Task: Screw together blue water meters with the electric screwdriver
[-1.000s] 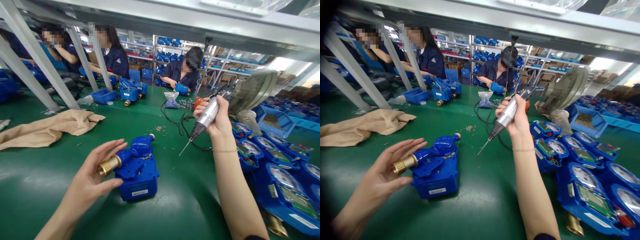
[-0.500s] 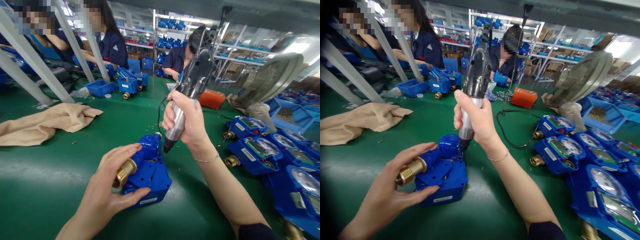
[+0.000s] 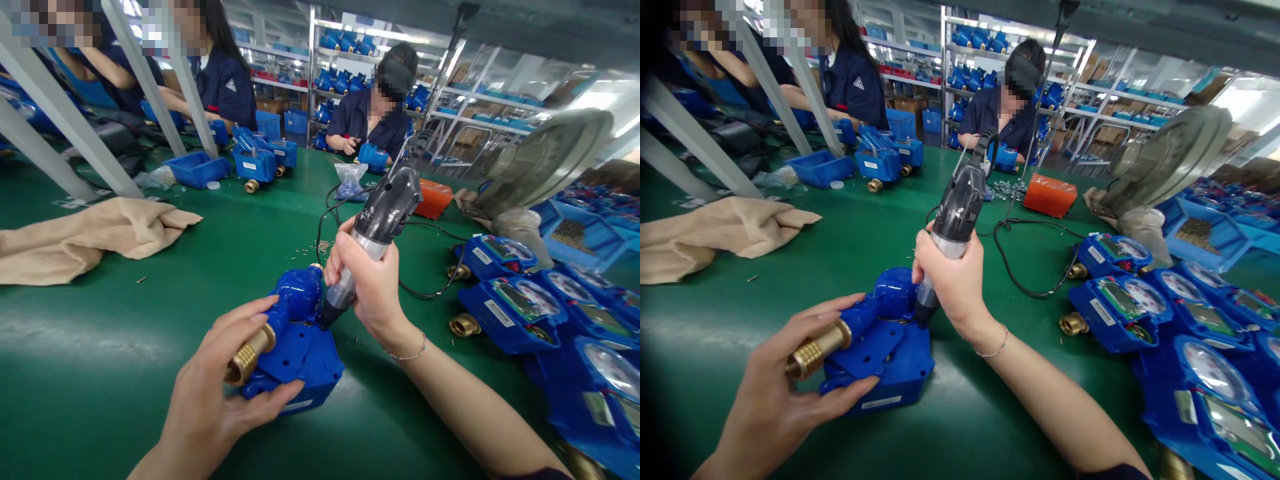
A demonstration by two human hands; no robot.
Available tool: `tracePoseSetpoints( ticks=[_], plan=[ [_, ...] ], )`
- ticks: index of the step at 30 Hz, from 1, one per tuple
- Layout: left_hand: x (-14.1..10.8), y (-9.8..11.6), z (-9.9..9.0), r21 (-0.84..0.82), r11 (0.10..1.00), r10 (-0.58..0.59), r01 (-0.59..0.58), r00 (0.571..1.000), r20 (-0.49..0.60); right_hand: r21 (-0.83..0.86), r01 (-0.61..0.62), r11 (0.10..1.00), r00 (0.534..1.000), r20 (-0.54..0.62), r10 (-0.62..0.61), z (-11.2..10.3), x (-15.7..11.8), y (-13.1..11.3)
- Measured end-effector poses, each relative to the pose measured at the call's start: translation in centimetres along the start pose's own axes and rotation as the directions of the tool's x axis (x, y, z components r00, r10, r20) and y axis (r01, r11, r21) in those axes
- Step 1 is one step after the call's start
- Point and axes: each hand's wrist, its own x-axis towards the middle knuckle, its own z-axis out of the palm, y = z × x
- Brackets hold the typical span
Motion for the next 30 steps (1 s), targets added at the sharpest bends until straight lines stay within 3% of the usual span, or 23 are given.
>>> tracePoseSetpoints(
  ticks=[4, 7, 11, 20, 30],
  plan=[
    [0.0, 0.3, 0.3, -0.019, 1.000, -0.024, 0.023, 0.999, -0.037, 0.039, -0.039, 0.998, 0.998, 0.046, 0.037, -0.3, -0.2, -0.1],
    [-0.1, 0.5, 0.7, -0.023, 0.995, -0.100, 0.099, 0.993, -0.060, 0.134, -0.140, 0.981, 0.978, 0.174, 0.116, -0.7, 0.1, -0.3],
    [-0.3, 0.4, 1.0, -0.073, 0.987, -0.148, 0.142, 0.985, -0.093, 0.189, -0.194, 0.963, 0.937, 0.326, 0.125, -0.9, 0.4, -0.4],
    [-0.7, 0.0, 1.1, -0.092, 0.992, -0.092, 0.085, 0.993, -0.079, 0.249, -0.155, 0.956, 0.969, 0.228, 0.097, -0.9, 0.5, 0.0],
    [-0.4, 0.0, 0.9, -0.079, 0.996, -0.036, 0.031, 0.997, -0.069, 0.231, -0.192, 0.954, 0.940, 0.323, 0.111, -1.2, 1.3, 0.0]
  ],
)
